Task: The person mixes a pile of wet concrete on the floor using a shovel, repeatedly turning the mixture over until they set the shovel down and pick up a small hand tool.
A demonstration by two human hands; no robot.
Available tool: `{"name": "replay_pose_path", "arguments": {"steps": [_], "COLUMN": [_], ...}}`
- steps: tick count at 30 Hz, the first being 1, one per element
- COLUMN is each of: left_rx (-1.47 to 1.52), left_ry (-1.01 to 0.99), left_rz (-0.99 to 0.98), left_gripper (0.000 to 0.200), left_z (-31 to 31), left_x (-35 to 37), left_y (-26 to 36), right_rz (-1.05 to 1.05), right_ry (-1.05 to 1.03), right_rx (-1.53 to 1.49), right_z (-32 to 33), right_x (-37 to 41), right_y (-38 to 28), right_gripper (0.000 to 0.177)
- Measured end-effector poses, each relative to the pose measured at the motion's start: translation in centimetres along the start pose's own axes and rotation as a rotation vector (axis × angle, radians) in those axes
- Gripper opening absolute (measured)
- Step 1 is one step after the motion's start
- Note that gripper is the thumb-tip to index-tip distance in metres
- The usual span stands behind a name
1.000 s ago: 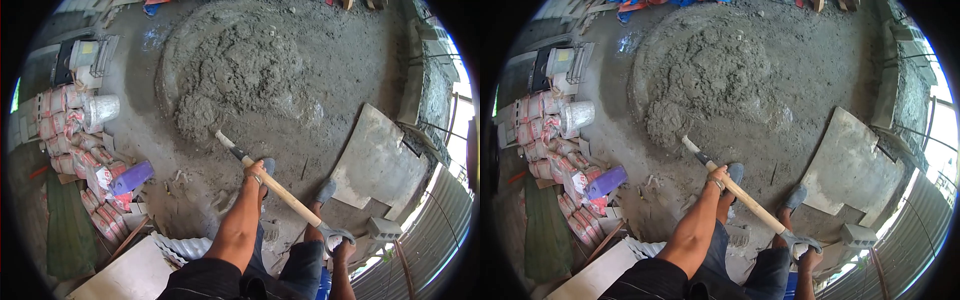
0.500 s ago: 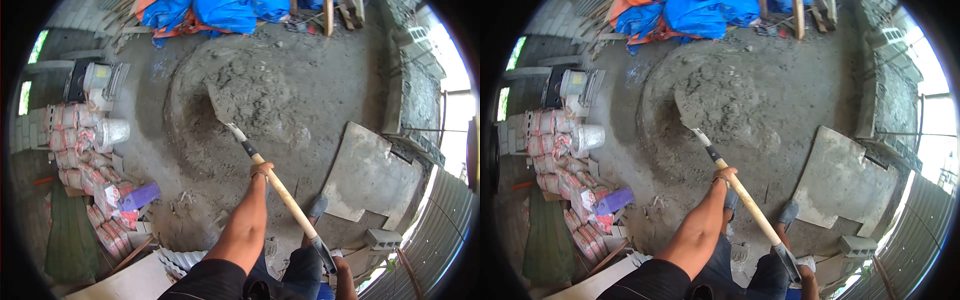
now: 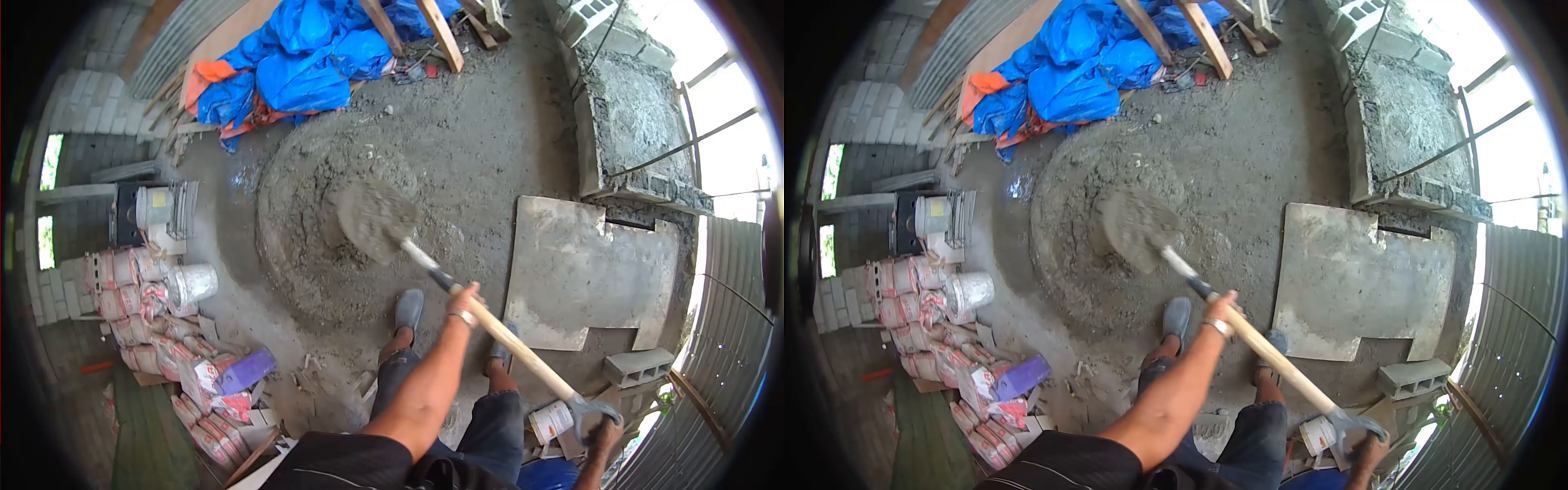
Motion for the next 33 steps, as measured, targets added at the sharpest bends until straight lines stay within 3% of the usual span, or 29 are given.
{"name": "replay_pose_path", "arguments": {"steps": [1, 2, 3, 4, 5, 6, 7, 8, 9, 10, 11, 12, 13, 14, 15, 17, 18, 19, 21, 22, 24, 25, 27, 28, 30, 32, 33], "left_rx": [-0.047, -0.090, -0.105, -0.164, -0.183, -0.205, -0.172, -0.128, -0.082, -0.032, 0.010, 0.000, -0.088, -0.031, -0.045, 0.171, 0.236, 0.251, 0.336, 0.353, 0.371, 0.376, 0.389, 0.410, 0.357, 0.344, 0.355], "left_ry": [-0.012, -0.022, -0.058, -0.090, -0.049, -0.009, -0.026, -0.043, -0.053, -0.065, -0.085, -0.126, -0.189, -0.287, -0.259, -0.321, -0.299, -0.325, -0.392, -0.436, -0.445, -0.449, -0.444, -0.435, -0.434, -0.428, -0.459], "left_rz": [0.055, 0.110, 0.237, 0.291, 0.307, 0.329, 0.381, 0.431, 0.496, 0.559, 0.461, 0.411, 0.266, 0.281, 0.140, 0.103, 0.076, 0.020, -0.047, -0.078, -0.116, -0.139, -0.155, -0.161, -0.211, -0.208, -0.163], "left_gripper": [0.026, 0.026, 0.025, 0.026, 0.027, 0.027, 0.027, 0.027, 0.027, 0.027, 0.026, 0.023, 0.022, 0.022, 0.026, 0.018, 0.014, 0.014, 0.015, 0.016, 0.018, 0.021, 0.024, 0.027, 0.030, 0.031, 0.031], "left_z": [-1.0, -1.8, -2.3, -3.6, -5.0, -6.3, -7.8, -9.4, -10.7, -12.1, -13.7, -15.1, -16.0, -15.8, -16.0, -15.3, -14.3, -14.2, -13.2, -12.6, -11.4, -10.8, -9.5, -8.7, -6.6, -4.4, -3.9], "left_x": [-1.1, -2.4, -4.4, -5.1, -5.5, -5.8, -6.5, -7.7, -9.1, -10.6, -12.8, -14.2, -16.7, -19.3, -19.3, -19.8, -20.1, -18.3, -16.4, -15.5, -13.6, -12.6, -10.0, -8.7, -7.0, -5.7, -5.0], "left_y": [-3.3, -6.6, -10.5, -13.5, -15.8, -17.5, -18.7, -19.2, -18.5, -17.2, -13.9, -9.0, -3.6, 1.8, 9.1, 19.4, 22.9, 25.5, 28.5, 29.3, 30.3, 30.7, 30.6, 30.5, 30.0, 29.0, 28.1], "right_rz": [-0.043, 0.487, 0.158, 0.104, 0.125, 0.093, 0.224, 0.169, 0.338, 0.293, 0.250, 0.047, 0.384, 0.552, 0.689, 0.453, 0.476, 0.604, 0.813, 0.798, 1.237, 1.238, 1.421, 1.480, 1.642, 1.761, 1.719], "right_ry": [0.102, 0.204, 0.199, 0.320, 0.354, 0.356, 0.452, 0.438, 0.535, 0.535, 0.532, 0.492, 0.491, 0.452, 0.463, 0.326, 0.232, 0.299, 0.306, 0.312, 0.516, 0.513, 0.165, 0.102, 0.035, -0.016, -0.048], "right_rx": [0.087, 0.612, 0.104, 0.070, 0.302, -0.148, 0.108, -0.050, 0.282, 0.351, 0.419, 0.431, 0.350, 0.413, 0.426, 0.276, 0.179, 0.228, 0.223, 0.252, 0.407, 0.389, 0.260, 0.092, 0.283, 0.239, 0.228], "right_z": [2.5, 5.8, 6.6, 9.4, 11.0, 9.5, 13.0, 12.3, 13.1, 12.1, 9.6, 2.8, -3.7, -7.1, -13.2, -20.7, -21.9, -22.5, -23.0, -22.6, -22.3, -21.5, -21.1, -20.5, -19.7, -18.5, -17.7], "right_x": [0.4, -4.1, 0.1, 0.4, 1.2, 3.6, 1.4, 1.7, 0.6, -0.2, -1.8, 0.2, 0.5, -2.0, -0.4, 2.0, 0.9, 2.2, 5.7, 6.9, 12.0, 12.9, 15.0, 15.9, 18.7, 19.8, 19.5], "right_y": [-0.1, 5.8, 0.5, 1.7, 0.0, -3.8, -2.4, -5.1, -7.6, -9.4, -13.8, -21.4, -27.9, -29.7, -34.6, -39.6, -39.0, -40.0, -41.6, -41.2, -43.0, -42.8, -42.4, -41.4, -40.4, -38.3, -36.8], "right_gripper": [0.017, 0.015, 0.017, 0.018, 0.017, 0.015, 0.016, 0.019, 0.019, 0.018, 0.019, 0.019, 0.018, 0.016, 0.014, 0.005, 0.005, 0.004, 0.005, 0.014, 0.014, 0.014, 0.019, 0.023, 0.026, 0.027, 0.030]}}
Point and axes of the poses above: each hand's wrist, its own x-axis away from the middle knuckle, its own z-axis out of the back of the hand, y = z × x, the point moved 7 cm from there along -x, towards the middle knuckle, and after that the axes turned 13 degrees about x, right-handed, at the moved point
